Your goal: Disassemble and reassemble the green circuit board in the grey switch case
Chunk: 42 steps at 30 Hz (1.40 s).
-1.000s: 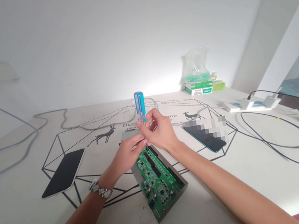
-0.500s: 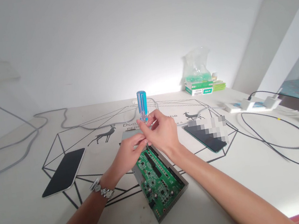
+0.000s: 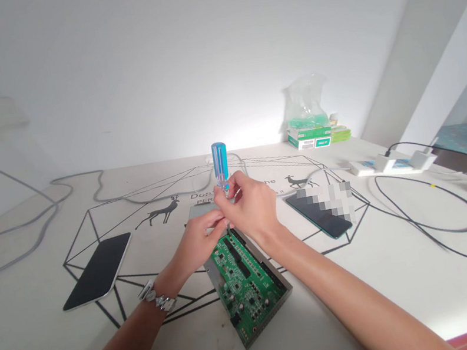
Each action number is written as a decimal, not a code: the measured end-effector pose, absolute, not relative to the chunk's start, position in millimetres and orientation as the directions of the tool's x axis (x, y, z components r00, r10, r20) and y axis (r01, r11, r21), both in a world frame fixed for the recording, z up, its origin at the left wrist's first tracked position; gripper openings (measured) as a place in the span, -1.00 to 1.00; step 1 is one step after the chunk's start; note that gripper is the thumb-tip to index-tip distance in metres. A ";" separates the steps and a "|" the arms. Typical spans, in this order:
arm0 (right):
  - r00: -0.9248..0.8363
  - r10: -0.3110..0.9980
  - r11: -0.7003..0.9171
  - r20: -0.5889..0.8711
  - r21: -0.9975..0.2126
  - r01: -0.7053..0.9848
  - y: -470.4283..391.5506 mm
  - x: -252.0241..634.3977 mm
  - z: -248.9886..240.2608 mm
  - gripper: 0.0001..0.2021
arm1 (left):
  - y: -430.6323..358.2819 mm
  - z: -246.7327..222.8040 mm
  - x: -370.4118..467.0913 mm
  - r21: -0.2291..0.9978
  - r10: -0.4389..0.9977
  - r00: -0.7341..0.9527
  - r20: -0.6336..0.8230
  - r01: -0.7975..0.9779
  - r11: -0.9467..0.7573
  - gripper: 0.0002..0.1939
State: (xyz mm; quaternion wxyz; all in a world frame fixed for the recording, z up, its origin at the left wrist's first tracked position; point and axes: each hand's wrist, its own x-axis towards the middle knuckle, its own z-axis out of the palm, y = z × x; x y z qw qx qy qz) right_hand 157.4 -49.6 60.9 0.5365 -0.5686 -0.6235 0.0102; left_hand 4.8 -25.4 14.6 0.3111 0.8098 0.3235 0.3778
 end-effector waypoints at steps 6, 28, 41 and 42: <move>0.081 0.771 0.510 0.632 -0.688 0.516 -39.7 164.5 55.5 -0.79 | -24.9 15.1 3.8 0.781 0.764 0.498 0.409 0.241 -0.576 -0.79; -0.103 0.831 0.547 0.547 -0.767 0.336 -35.1 171.1 35.4 -0.70 | -18.0 4.1 6.5 0.839 0.840 0.357 0.409 0.217 -0.500 -0.82; -0.032 0.802 0.564 0.597 -0.737 0.373 -41.0 164.6 38.4 -0.65 | -8.1 -1.1 12.5 0.887 0.783 0.472 0.405 0.003 -0.461 -0.71; -0.027 0.801 0.561 0.598 -0.735 0.380 -41.0 164.4 38.6 -0.67 | -8.1 -0.9 12.3 0.887 0.779 0.481 0.403 0.007 -0.463 -0.73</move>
